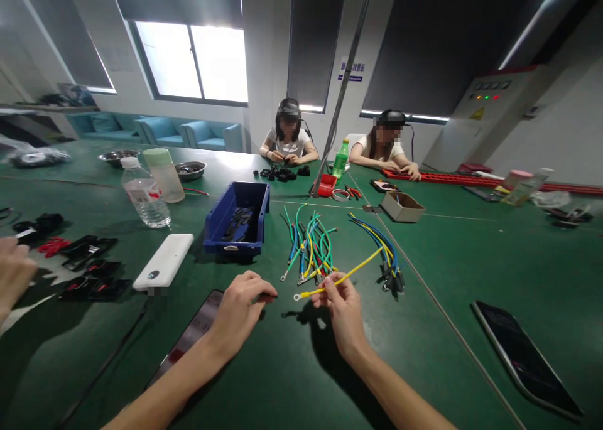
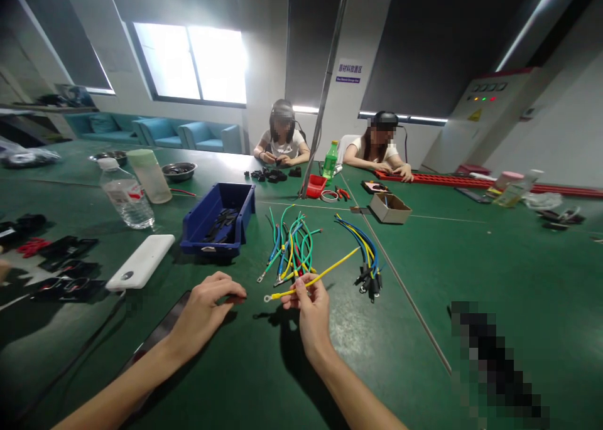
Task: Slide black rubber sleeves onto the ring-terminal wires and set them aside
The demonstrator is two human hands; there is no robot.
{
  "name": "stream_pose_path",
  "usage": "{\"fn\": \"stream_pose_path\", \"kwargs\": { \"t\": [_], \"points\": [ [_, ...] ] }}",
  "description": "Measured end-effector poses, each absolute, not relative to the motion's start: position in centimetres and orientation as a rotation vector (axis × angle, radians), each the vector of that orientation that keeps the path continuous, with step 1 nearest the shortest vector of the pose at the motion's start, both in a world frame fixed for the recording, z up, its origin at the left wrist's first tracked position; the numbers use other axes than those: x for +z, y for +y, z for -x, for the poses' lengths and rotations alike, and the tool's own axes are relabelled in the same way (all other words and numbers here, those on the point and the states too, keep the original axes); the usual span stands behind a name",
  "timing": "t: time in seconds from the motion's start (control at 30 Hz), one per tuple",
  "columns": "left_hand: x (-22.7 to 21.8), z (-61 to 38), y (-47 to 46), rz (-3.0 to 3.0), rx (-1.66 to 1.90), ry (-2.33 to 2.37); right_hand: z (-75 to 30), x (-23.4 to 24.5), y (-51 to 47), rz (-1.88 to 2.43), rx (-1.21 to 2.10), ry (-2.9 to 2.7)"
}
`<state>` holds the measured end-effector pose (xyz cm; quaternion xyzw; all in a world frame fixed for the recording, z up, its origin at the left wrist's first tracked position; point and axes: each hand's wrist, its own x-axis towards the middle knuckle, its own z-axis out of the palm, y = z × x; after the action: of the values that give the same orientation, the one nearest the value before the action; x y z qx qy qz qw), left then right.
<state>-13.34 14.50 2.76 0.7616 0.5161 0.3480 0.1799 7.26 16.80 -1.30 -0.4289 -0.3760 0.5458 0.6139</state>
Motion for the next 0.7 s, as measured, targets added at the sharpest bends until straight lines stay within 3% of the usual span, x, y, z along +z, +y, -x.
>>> {"fn": "stream_pose_path", "kwargs": {
  "t": [0.23, 0.7],
  "points": [
    [2.63, 13.5, 14.71, -2.011, 1.104, 1.53, -7.28, -0.66, 16.54, 1.005, 1.242, -0.834],
    [2.5, 13.33, 14.85, -1.813, 1.003, 1.618, -6.76, -0.49, 16.19, 1.039, 1.25, -0.881]
  ]
}}
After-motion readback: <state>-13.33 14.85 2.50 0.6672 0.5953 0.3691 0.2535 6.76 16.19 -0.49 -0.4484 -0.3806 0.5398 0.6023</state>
